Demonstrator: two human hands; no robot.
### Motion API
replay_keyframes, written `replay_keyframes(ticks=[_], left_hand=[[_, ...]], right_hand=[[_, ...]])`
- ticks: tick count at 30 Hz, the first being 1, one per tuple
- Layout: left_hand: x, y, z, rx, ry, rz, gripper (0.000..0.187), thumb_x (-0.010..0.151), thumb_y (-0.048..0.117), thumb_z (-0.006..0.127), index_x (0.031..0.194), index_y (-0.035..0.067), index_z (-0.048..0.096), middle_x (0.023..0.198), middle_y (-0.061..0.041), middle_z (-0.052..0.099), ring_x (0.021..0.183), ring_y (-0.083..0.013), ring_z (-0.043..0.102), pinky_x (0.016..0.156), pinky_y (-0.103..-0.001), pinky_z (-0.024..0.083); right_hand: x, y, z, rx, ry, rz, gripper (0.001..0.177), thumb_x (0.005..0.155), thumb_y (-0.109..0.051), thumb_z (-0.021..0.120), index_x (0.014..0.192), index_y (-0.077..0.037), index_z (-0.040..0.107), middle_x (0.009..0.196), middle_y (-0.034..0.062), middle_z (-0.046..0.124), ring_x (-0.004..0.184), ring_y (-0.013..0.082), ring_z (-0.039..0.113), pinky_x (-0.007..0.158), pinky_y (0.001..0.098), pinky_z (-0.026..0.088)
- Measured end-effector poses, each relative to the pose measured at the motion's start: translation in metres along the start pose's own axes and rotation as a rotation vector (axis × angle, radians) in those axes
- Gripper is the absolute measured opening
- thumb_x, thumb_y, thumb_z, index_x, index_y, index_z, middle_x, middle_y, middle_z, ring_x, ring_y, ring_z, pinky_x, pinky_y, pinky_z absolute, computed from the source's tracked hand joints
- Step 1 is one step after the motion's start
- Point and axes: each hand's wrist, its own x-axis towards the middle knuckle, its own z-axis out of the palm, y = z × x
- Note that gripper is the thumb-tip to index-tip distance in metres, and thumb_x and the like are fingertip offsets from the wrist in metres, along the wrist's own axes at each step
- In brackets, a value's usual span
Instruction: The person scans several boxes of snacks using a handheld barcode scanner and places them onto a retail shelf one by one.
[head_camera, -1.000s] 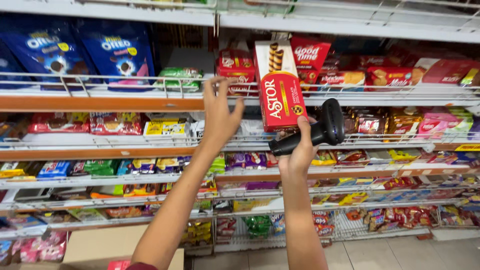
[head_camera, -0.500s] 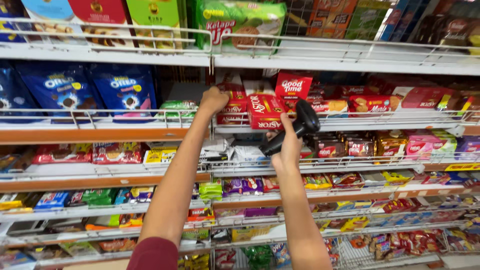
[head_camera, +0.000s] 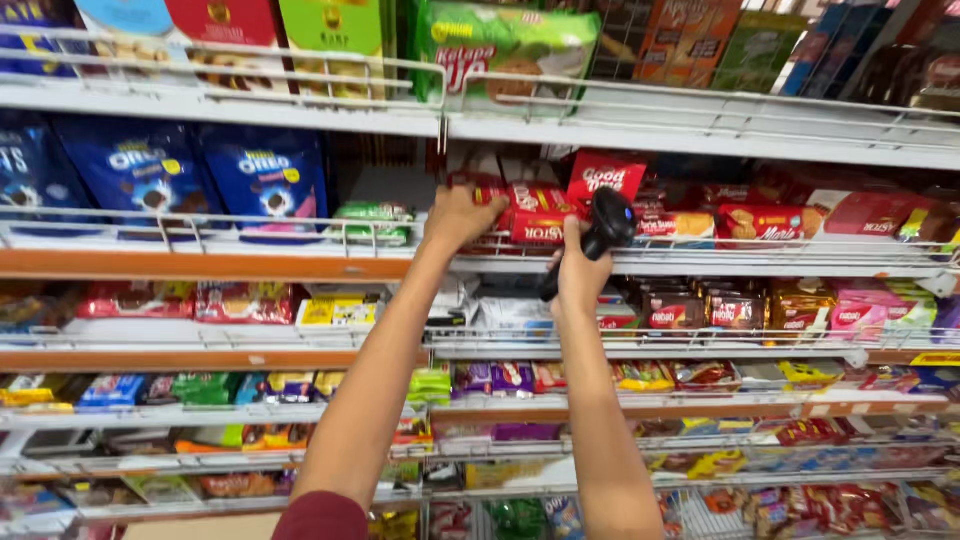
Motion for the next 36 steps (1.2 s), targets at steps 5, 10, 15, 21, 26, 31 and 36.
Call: replay_keyframes(ticks=[5, 10, 15, 21, 26, 31, 36], left_hand=[[-0.012, 0.012, 0.003, 0.1, 0.043, -0.04, 0.082, 0.085, 0.069, 0.063, 0.135, 0.004, 0.06, 0.145, -0.036, 0.045, 0.123, -0.0518, 0.058, 0.101, -0.053, 0.051], [0.002, -0.013, 0.018, 0.027, 0.019, 0.045, 0.101, 0.082, 0.075, 0.066, 0.141, -0.005, 0.05, 0.146, -0.043, 0.037, 0.122, -0.0544, 0.056, 0.101, -0.05, 0.051], [0.019, -0.033, 0.029, 0.08, 0.012, 0.209, 0.096, 0.079, 0.071, 0.077, 0.136, -0.005, 0.06, 0.14, -0.034, 0.058, 0.141, -0.0548, 0.044, 0.115, -0.047, 0.043], [0.039, -0.032, 0.003, -0.17, -0.08, -0.107, 0.115, 0.074, 0.072, 0.073, 0.141, -0.016, 0.041, 0.132, -0.035, 0.061, 0.128, -0.0401, 0.064, 0.106, -0.041, 0.052], [0.047, -0.031, 0.004, -0.132, -0.125, -0.111, 0.112, 0.073, 0.072, 0.078, 0.138, -0.015, 0.047, 0.132, -0.033, 0.06, 0.126, -0.0372, 0.061, 0.106, -0.04, 0.049], [0.047, -0.026, -0.001, -0.202, -0.239, -0.158, 0.11, 0.067, 0.066, 0.084, 0.138, -0.012, 0.051, 0.131, -0.028, 0.065, 0.121, -0.0337, 0.069, 0.102, -0.039, 0.054], [0.041, -0.035, -0.004, -0.222, -0.298, 0.13, 0.108, 0.053, 0.051, 0.097, 0.137, -0.002, 0.056, 0.132, -0.02, 0.066, 0.125, -0.0304, 0.063, 0.105, -0.037, 0.048]], right_hand=[[0.008, -0.01, 0.006, -0.186, 0.027, -0.074, 0.024, 0.091, -0.022, 0.08, 0.103, -0.008, 0.064, 0.068, -0.004, 0.059, 0.05, 0.0087, 0.051, 0.045, 0.0271, 0.041], [0.013, -0.013, 0.013, -0.641, 0.205, -0.176, 0.046, 0.083, -0.03, 0.088, 0.117, -0.006, 0.068, 0.113, 0.0116, 0.05, 0.102, 0.027, 0.058, 0.091, 0.0419, 0.047], [0.018, -0.002, 0.013, -0.695, 0.206, -0.328, 0.063, 0.076, -0.029, 0.09, 0.126, -0.004, 0.059, 0.121, 0.0163, 0.044, 0.114, 0.0347, 0.053, 0.102, 0.0454, 0.042], [0.008, -0.015, -0.001, -0.866, 0.008, -0.556, 0.049, 0.082, -0.028, 0.088, 0.116, -0.002, 0.064, 0.114, 0.0174, 0.059, 0.108, 0.0365, 0.063, 0.096, 0.0461, 0.048], [-0.003, -0.046, 0.005, -1.059, -0.301, -0.532, 0.04, 0.089, -0.029, 0.085, 0.114, -0.003, 0.068, 0.097, 0.0164, 0.073, 0.092, 0.0337, 0.074, 0.083, 0.0445, 0.055], [-0.007, -0.062, 0.013, -0.956, -0.51, -0.251, 0.045, 0.088, -0.03, 0.078, 0.123, -0.005, 0.063, 0.09, 0.0094, 0.076, 0.06, 0.0171, 0.075, 0.06, 0.0317, 0.059], [-0.004, -0.067, 0.01, -0.975, -0.547, -0.184, 0.043, 0.09, -0.027, 0.078, 0.123, -0.005, 0.063, 0.094, 0.0066, 0.076, 0.062, 0.0174, 0.076, 0.061, 0.0306, 0.059]])
